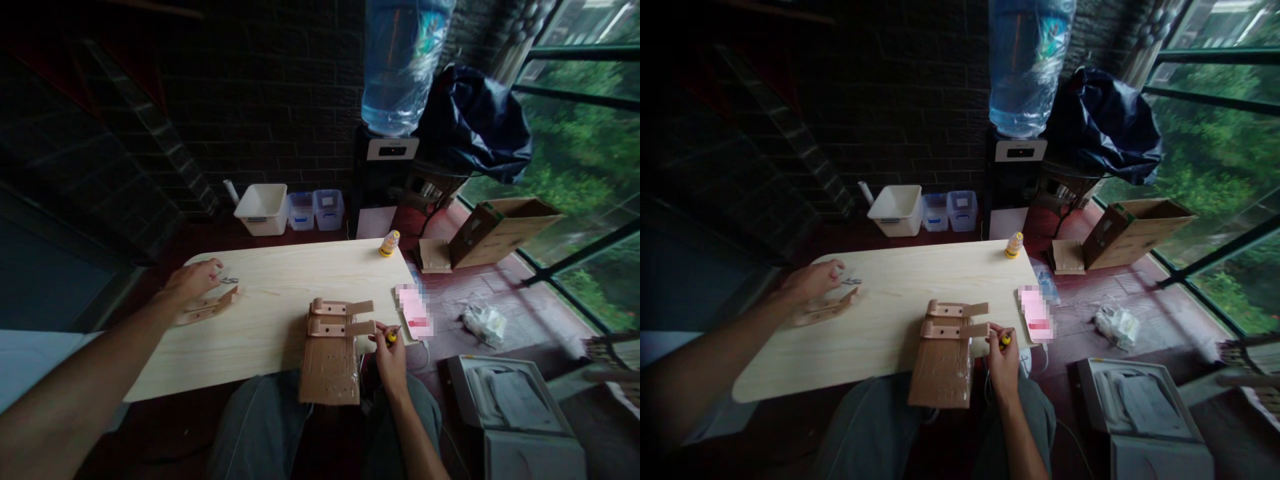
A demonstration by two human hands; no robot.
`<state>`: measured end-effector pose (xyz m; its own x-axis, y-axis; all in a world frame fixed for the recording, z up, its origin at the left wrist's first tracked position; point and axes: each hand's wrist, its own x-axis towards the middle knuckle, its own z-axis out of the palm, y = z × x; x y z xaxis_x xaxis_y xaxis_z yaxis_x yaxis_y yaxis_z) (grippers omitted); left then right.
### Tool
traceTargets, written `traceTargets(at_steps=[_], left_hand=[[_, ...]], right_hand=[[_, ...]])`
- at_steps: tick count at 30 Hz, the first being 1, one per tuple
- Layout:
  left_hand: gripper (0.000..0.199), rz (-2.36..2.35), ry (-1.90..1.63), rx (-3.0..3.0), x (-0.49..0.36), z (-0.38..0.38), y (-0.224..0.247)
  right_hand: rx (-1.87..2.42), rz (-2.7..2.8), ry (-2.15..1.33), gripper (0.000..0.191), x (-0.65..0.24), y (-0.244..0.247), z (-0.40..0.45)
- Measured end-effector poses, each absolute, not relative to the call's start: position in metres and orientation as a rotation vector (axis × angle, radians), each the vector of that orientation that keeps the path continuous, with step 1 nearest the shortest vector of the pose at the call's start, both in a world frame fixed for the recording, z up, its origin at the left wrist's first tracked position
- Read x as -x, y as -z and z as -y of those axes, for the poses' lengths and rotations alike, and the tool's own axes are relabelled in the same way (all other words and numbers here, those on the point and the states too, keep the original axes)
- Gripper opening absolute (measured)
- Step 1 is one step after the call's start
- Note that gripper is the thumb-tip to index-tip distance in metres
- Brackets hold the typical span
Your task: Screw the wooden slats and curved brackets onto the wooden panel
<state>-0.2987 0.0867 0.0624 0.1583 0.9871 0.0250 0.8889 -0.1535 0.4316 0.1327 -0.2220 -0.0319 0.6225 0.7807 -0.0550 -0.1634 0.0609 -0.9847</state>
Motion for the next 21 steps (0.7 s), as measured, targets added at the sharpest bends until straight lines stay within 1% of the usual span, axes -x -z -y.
traceTargets(at_steps=[3, 6, 8, 11, 15, 18, 21], left_hand=[[0.032, -1.811, -0.501, -2.162, 0.276, -0.094, -0.076], [0.034, -1.64, -0.762, -2.157, 0.231, -0.086, -0.092], [0.036, -1.468, -0.853, -2.155, 0.195, -0.069, -0.103], [0.038, -1.214, -0.867, -2.147, 0.143, -0.03, -0.119], [0.034, -0.94, -0.807, -2.13, 0.094, 0.032, -0.134], [0.033, -0.892, -0.827, -2.066, 0.077, 0.07, -0.136], [0.038, -0.924, -0.881, -1.965, 0.072, 0.093, -0.129]], right_hand=[[1.346, 0.588, -0.776, 0.027, -0.131, 0.033, 0.225], [1.357, 0.606, -0.769, 0.027, -0.126, 0.032, 0.23], [1.364, 0.617, -0.765, 0.026, -0.123, 0.031, 0.235], [1.411, 0.654, -0.738, 0.023, -0.122, 0.029, 0.243], [1.455, 0.685, -0.708, 0.023, -0.124, 0.026, 0.252], [1.453, 0.681, -0.718, 0.023, -0.126, 0.025, 0.254], [1.433, 0.69, -0.706, 0.023, -0.127, 0.024, 0.255]])
